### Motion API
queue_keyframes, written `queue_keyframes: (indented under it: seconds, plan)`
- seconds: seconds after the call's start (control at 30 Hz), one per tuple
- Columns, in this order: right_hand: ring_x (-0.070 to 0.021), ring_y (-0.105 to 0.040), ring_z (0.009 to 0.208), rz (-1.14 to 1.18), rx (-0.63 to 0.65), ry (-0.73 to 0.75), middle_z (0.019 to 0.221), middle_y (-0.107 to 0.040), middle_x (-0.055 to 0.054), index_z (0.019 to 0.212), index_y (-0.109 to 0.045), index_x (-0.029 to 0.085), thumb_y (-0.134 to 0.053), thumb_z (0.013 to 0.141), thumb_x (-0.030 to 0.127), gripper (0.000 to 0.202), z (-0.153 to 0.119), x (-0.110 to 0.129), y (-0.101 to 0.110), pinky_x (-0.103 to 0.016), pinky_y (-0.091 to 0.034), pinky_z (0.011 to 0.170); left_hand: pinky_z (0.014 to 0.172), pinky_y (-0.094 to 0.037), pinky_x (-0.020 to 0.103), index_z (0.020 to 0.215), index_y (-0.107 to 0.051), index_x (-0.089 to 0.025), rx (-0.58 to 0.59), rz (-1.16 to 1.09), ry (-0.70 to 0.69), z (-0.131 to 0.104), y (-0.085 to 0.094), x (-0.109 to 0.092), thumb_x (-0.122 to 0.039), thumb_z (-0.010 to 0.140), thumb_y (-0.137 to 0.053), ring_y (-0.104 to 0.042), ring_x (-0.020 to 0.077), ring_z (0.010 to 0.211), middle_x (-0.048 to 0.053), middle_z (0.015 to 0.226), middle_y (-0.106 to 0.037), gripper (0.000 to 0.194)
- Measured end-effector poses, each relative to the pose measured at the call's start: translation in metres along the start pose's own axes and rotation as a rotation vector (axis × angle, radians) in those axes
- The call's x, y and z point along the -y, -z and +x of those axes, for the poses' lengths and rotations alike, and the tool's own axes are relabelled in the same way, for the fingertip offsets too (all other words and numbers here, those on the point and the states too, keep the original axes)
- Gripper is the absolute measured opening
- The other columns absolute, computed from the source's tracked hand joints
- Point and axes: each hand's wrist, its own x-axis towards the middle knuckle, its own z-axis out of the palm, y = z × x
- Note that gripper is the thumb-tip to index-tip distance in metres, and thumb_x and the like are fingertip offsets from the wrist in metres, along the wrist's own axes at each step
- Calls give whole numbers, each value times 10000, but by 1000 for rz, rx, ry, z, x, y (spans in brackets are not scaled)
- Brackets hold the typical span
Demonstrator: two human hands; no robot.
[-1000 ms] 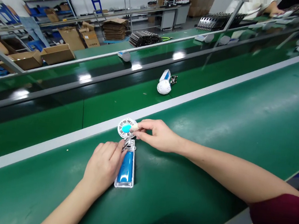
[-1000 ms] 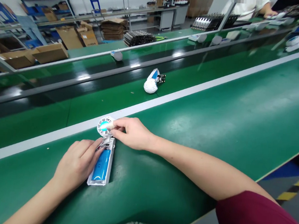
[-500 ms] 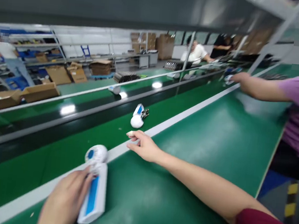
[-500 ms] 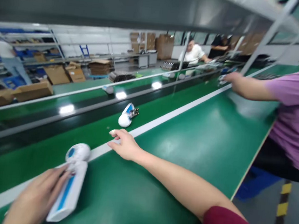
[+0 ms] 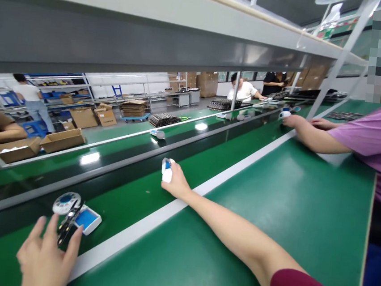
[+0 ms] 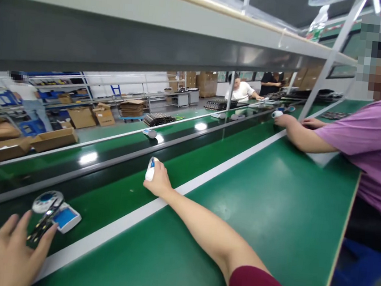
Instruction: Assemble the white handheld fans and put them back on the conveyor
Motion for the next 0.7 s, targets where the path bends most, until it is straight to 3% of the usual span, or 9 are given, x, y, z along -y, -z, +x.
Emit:
queue_keyframes:
  seconds: [0.1, 0.17, 0.27, 0.33, 0.4, 0.47, 0.57, 0.63, 0.7]
  plan:
    - [-214, -477, 1047, 131, 159, 58, 1159, -492, -84, 1212, -378, 184, -622, 590, 238, 670, -6, 11, 34, -362, -389, 893, 976, -284, 523, 1230, -403, -166, -27, -49, 59, 6, 13, -40, -442, 765, -482, -315, 345, 1221, 177, 1314, -349, 546]
    - [-194, -535, 961, 413, 435, 63, 1098, -539, -73, 1151, -432, 182, -615, 615, 265, 572, -15, 19, 53, -340, -437, 819, 966, -324, 485, 1218, -417, -239, 61, -208, 115, 8, 21, -63, -473, 735, -519, -349, 307, 1204, 103, 1306, -393, 546]
    - [-214, -558, 928, 908, 925, -4, 1066, -559, -106, 1094, -495, 133, -640, 589, 273, 544, -36, 28, 60, -351, -446, 790, 990, -301, 465, 1266, -344, -290, 415, -567, 221, 3, 30, -91, -494, 718, -540, -361, 274, 1206, 55, 1340, -373, 617]
    - [-232, -560, 932, 1076, 1133, -65, 1040, -573, -117, 1073, -524, 109, -674, 551, 290, 573, -50, 32, 50, -365, -438, 805, 1003, -290, 430, 1308, -282, -258, 744, -873, 258, -9, 33, -108, -486, 706, -565, -376, 262, 1198, 75, 1342, -375, 702]
    - [-249, -544, 975, 1120, 1257, -114, 1052, -570, -122, 1071, -533, 107, -707, 525, 302, 606, -60, 32, 35, -383, -418, 845, 986, -314, 385, 1294, -322, -211, 965, -1092, 329, -24, 35, -124, -469, 718, -563, -420, 244, 1153, 94, 1276, -451, 676]
    - [-255, -516, 1029, 1011, 1247, -150, 1118, -536, -133, 1108, -513, 114, -716, 544, 322, 635, -67, 30, 21, -398, -391, 884, 936, -356, 364, 1236, -405, -184, 1011, -1135, 494, -40, 37, -136, -453, 761, -517, -496, 218, 1039, 87, 1120, -559, 558]
    - [-261, -442, 1119, 614, 928, -158, 1288, -388, -151, 1229, -409, 146, -700, 598, 388, 736, -81, 28, 10, -410, -359, 925, 810, -424, 353, 1155, -461, -149, 911, -1042, 708, -53, 39, -144, -449, 791, -464, -550, 180, 797, 53, 849, -607, 472]
    - [-272, -396, 1153, 371, 731, -104, 1347, -288, -147, 1292, -321, 178, -720, 570, 417, 860, -98, 29, 11, -421, -354, 935, 786, -435, 344, 1128, -476, -137, 846, -1001, 688, -53, 41, -143, -413, 784, -475, -548, 178, 778, 50, 824, -596, 441]
    - [-268, -389, 1148, 242, 662, -13, 1348, -254, -137, 1321, -256, 199, -746, 535, 380, 943, -117, 35, 14, -421, -360, 938, 829, -425, 337, 1124, -491, -153, 789, -918, 532, -49, 43, -140, -347, 779, -480, -544, 190, 873, 65, 918, -590, 395]
